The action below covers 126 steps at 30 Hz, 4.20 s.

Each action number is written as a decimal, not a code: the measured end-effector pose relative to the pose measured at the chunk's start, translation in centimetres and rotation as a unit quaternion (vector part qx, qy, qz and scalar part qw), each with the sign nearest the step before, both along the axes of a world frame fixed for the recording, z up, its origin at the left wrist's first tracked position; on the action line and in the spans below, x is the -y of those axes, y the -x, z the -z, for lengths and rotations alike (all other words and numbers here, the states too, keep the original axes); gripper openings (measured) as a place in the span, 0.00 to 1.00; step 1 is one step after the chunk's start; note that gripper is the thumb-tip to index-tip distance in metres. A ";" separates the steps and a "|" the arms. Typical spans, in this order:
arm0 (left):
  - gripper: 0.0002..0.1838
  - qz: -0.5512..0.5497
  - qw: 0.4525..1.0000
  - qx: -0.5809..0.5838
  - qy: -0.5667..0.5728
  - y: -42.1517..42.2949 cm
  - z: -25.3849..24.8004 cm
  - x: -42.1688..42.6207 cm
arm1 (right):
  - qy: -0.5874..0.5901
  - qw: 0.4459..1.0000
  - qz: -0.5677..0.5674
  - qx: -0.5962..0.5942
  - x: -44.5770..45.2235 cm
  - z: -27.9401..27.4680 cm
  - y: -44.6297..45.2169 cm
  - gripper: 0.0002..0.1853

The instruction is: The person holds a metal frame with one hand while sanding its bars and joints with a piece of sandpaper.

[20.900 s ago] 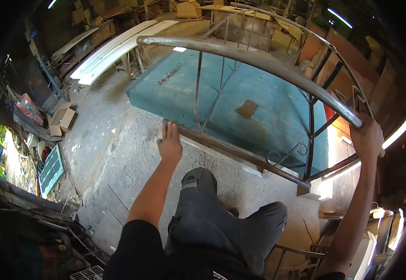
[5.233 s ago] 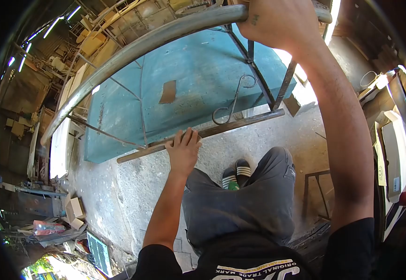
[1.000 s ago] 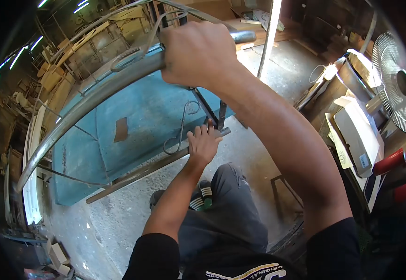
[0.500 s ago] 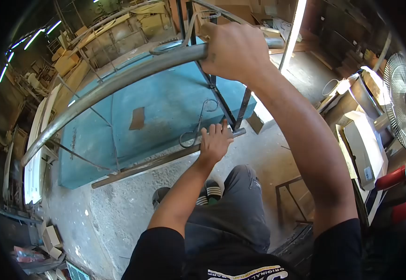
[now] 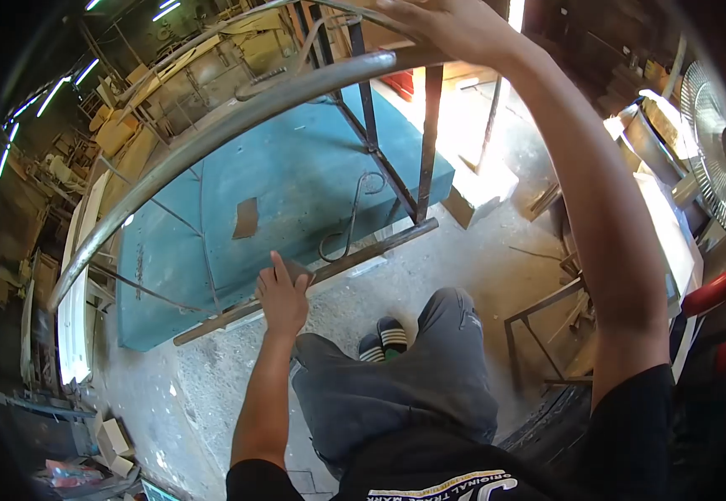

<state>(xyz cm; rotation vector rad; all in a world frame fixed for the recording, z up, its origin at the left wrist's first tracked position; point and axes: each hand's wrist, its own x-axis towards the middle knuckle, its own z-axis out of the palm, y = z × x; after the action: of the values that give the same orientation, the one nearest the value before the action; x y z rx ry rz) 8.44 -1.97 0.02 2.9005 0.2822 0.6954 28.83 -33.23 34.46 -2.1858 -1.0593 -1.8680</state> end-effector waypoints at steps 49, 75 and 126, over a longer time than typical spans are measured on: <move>0.38 0.103 0.992 -0.079 0.011 -9.0 -0.3 23.9 | 0.250 0.926 -0.053 -0.279 2.0 -1.3 -0.8 0.11; 0.35 0.122 0.988 -0.094 0.032 -8.0 1.5 17.7 | 0.265 0.911 0.025 -0.314 1.4 -1.8 -1.9 0.11; 0.37 0.140 0.987 -0.049 0.055 -7.0 2.1 15.8 | 0.290 0.906 0.080 -0.299 1.0 -1.5 -1.9 0.13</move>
<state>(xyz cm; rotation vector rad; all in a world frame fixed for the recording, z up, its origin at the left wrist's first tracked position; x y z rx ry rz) 15.47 -17.80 -2.12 2.7939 -0.0757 0.4769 30.77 -34.19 35.97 -2.9462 -1.4298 -0.8219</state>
